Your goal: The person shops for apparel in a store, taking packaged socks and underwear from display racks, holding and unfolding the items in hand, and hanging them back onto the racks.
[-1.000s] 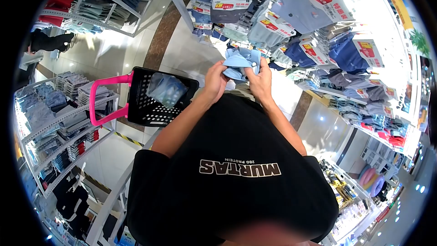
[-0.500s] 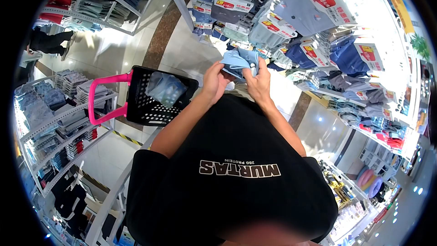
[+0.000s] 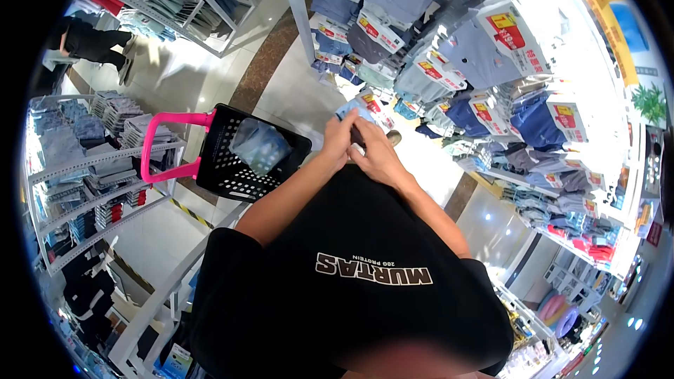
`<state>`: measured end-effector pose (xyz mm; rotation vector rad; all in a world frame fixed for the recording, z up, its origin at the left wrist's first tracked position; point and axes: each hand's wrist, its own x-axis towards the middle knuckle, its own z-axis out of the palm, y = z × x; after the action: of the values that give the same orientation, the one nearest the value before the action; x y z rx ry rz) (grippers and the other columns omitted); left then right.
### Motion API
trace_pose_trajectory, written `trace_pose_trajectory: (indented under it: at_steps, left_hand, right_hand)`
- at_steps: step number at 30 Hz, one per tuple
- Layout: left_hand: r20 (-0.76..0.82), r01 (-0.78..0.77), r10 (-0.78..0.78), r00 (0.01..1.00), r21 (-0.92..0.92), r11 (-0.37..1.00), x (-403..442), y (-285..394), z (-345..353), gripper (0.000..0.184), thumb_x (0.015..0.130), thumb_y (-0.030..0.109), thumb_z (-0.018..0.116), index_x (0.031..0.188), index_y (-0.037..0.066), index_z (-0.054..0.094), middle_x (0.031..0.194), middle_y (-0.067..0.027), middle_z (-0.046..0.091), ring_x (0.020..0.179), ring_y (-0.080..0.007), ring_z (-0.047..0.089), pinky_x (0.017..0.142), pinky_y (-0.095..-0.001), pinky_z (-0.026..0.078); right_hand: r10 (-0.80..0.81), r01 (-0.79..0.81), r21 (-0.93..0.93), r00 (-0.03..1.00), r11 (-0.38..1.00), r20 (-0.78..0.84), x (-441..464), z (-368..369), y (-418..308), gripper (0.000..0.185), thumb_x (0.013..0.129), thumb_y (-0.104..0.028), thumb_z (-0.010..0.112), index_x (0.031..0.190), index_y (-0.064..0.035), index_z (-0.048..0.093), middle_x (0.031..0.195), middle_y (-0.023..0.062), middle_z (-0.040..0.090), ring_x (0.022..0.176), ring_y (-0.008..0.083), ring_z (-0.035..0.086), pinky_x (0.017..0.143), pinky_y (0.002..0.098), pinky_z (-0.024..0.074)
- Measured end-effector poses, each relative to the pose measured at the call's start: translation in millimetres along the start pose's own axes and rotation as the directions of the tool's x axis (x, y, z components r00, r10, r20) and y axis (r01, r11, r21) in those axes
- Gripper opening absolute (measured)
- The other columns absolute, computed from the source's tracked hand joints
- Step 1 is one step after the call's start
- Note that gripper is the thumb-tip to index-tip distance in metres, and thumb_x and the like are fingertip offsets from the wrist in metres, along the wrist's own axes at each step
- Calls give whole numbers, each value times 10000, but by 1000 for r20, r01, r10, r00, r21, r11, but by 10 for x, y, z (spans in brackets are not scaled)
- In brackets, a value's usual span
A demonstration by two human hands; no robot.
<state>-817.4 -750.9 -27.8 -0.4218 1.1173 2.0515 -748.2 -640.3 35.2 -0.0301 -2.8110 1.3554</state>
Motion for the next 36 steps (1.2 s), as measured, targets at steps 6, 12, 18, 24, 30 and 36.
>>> trace_pose_trajectory:
  at_steps: [6, 12, 18, 24, 30, 36]
  left_hand:
    - [-121, -194, 171, 978, -211, 958, -30, 174, -112, 312, 974, 169, 527, 1244, 14, 523, 1117, -85, 615, 1014, -202, 618, 880, -373, 511]
    - [-46, -110, 100, 994, -376, 920, -182, 351, -92, 301, 927, 218, 571, 1173, 46, 560, 1155, -83, 610, 1078, -217, 602, 938, -407, 484]
    - [-252, -211, 156, 955, -209, 955, -153, 340, -426, 352, 917, 236, 587, 1213, 56, 524, 1141, -76, 592, 1008, -220, 600, 853, -388, 484]
    - [-343, -206, 192, 919, -4, 979, -117, 204, -697, 366, 921, 250, 591, 1221, 62, 498, 1182, -79, 566, 1010, -221, 592, 807, -355, 466]
    - [-214, -165, 166, 963, 22, 986, -139, 266, -713, 342, 937, 236, 573, 1222, 58, 511, 1171, -95, 597, 980, -221, 605, 809, -328, 461]
    - [-145, -348, 412, 900, 333, 876, 135, 894, -576, 303, 924, 248, 611, 1134, 30, 604, 1107, -93, 650, 931, -165, 626, 785, -275, 467]
  right_hand:
    - [547, -346, 707, 834, 617, -69, 113, 174, 602, 412, 929, -240, 639, 1248, 10, 563, 1151, 137, 610, 993, 167, 601, 825, 300, 500]
    - [477, -567, 819, 697, -91, 535, 418, 259, 491, 509, 941, -384, 614, 1284, -25, 498, 1053, 63, 607, 864, 160, 594, 737, 320, 517]
    - [479, -353, 822, 870, 448, 112, 1172, 224, 669, 401, 871, -262, 712, 1171, -26, 589, 1005, 61, 635, 892, 173, 605, 724, 344, 486]
    - [213, -115, 302, 924, 946, -319, 2258, 204, 659, 409, 851, -280, 722, 1123, 15, 641, 1012, 104, 690, 880, 156, 610, 800, 321, 472]
    - [261, -77, 405, 869, 911, -421, 2686, 110, 220, 438, 844, -293, 714, 1138, 12, 605, 1059, 146, 685, 927, 240, 638, 842, 346, 470]
    - [293, -172, 330, 885, 928, -362, 2874, 373, 762, 518, 878, -324, 655, 1225, 42, 538, 1164, 214, 629, 1064, 295, 607, 909, 374, 451]
